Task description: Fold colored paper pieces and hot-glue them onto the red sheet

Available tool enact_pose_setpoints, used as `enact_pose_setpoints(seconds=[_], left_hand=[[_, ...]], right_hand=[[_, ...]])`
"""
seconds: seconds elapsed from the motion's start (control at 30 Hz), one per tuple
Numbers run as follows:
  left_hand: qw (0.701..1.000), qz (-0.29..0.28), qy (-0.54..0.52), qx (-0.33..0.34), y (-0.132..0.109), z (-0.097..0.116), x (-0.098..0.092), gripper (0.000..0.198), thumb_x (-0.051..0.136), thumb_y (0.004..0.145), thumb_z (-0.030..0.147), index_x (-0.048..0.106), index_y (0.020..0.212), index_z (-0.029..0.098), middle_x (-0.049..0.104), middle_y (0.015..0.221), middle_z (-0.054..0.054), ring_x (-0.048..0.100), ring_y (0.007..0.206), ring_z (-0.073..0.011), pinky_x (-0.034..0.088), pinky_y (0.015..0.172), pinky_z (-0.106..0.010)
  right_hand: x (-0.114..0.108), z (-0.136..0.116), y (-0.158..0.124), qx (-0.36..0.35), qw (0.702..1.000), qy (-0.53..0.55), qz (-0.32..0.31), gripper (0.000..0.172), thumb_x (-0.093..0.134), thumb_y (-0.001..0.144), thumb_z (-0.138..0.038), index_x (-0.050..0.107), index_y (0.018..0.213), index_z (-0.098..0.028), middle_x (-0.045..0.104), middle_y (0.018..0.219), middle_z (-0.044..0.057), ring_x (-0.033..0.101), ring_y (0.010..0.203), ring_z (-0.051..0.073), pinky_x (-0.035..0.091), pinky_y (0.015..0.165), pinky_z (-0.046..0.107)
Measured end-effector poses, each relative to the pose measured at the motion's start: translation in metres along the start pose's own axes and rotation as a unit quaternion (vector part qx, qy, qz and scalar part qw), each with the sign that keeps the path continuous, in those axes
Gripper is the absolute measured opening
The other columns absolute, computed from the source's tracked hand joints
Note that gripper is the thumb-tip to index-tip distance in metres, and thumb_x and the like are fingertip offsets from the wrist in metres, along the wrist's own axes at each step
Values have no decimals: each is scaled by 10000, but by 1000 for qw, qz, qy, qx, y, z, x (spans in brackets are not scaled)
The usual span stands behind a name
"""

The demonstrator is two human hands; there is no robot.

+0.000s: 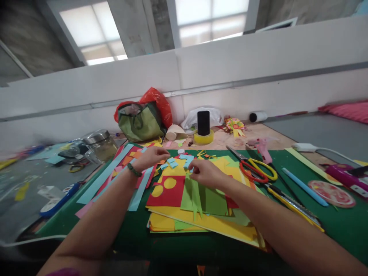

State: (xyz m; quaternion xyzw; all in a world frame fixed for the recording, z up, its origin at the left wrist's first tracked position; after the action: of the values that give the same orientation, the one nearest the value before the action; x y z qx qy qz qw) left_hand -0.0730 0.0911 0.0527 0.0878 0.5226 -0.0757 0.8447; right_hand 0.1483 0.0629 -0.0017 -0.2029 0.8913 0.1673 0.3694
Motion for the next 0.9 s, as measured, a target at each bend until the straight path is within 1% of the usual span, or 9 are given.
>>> enact_pose_setpoints(seconds=[0.07,0.17,0.23,0.33,0.6,0.73,0.8,0.83,0.9], left_hand=[[982,24,166,-83,18,-24,-23,202,628,778,276,771,885,183,741,889,-87,659,858,-247,478,744,-300],[960,45,240,-133,49,-51,-40,212,613,804,165,742,969,131,704,1052,-187,616,1069,-355,470,869,-414],[954,32,270,-126,68,-63,-36,227,637,829,155,705,1045,143,665,1152,-178,563,1171,-339,446,954,-432],[948,8,295,-116,89,-77,-20,350,595,925,334,575,1228,161,589,1242,-109,601,1075,-238,524,900,-447],[950,12,287,-122,107,-100,5,338,588,928,345,587,1206,153,606,1216,-102,608,1065,-236,507,918,-460],[950,113,266,-116,102,-92,-17,249,486,910,188,702,1005,108,665,1172,-181,522,1215,-351,214,1068,-534],[949,220,198,-105,96,-83,-42,253,470,901,175,698,989,111,634,1224,-180,446,1266,-367,229,1043,-523],[942,313,94,-83,90,-77,-59,190,526,865,164,701,920,117,651,1177,-155,437,1260,-351,254,1033,-486],[897,432,-81,-39,79,-64,-86,64,618,800,152,678,819,141,676,1014,-74,476,1192,-278,341,972,-377]], right_hand=[[1,-3,-1,3,994,-108,7,182,618,751,-208,678,922,-218,683,693,9,620,655,164,403,567,255],[-3,-6,-2,-6,985,-172,28,171,629,799,-262,691,954,-223,728,843,53,651,787,207,434,635,281],[-7,-7,-2,-37,981,-176,68,155,616,825,-264,692,949,-210,730,901,72,648,865,229,460,699,308],[-12,-7,-3,-98,974,-154,137,145,584,864,-269,693,925,-194,727,910,91,639,887,237,480,760,341],[-23,-6,-5,-161,956,-103,222,186,519,910,-260,681,847,-196,719,840,87,635,826,212,480,788,341],[-29,-5,-4,-165,948,-106,252,193,508,919,-266,673,845,-199,715,847,77,632,837,207,478,805,339],[-33,-5,-5,-181,933,-107,291,180,513,920,-267,668,856,-201,715,856,74,632,838,208,481,800,343],[-35,-5,-6,-191,925,-105,312,170,518,920,-266,666,866,-201,715,860,75,632,840,211,483,795,346],[-39,-5,-6,-211,910,-92,344,154,529,921,-262,662,882,-196,713,864,81,631,847,218,489,785,352]])
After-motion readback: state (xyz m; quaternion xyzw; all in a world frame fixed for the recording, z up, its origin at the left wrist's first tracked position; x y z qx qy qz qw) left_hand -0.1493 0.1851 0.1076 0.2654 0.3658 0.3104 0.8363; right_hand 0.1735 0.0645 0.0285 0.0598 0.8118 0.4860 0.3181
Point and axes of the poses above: each hand's wrist, its own y-axis towards the middle knuckle, its own x-axis out of the palm, z = x × y, the point moved 3 cm from there along y, towards the middle knuckle
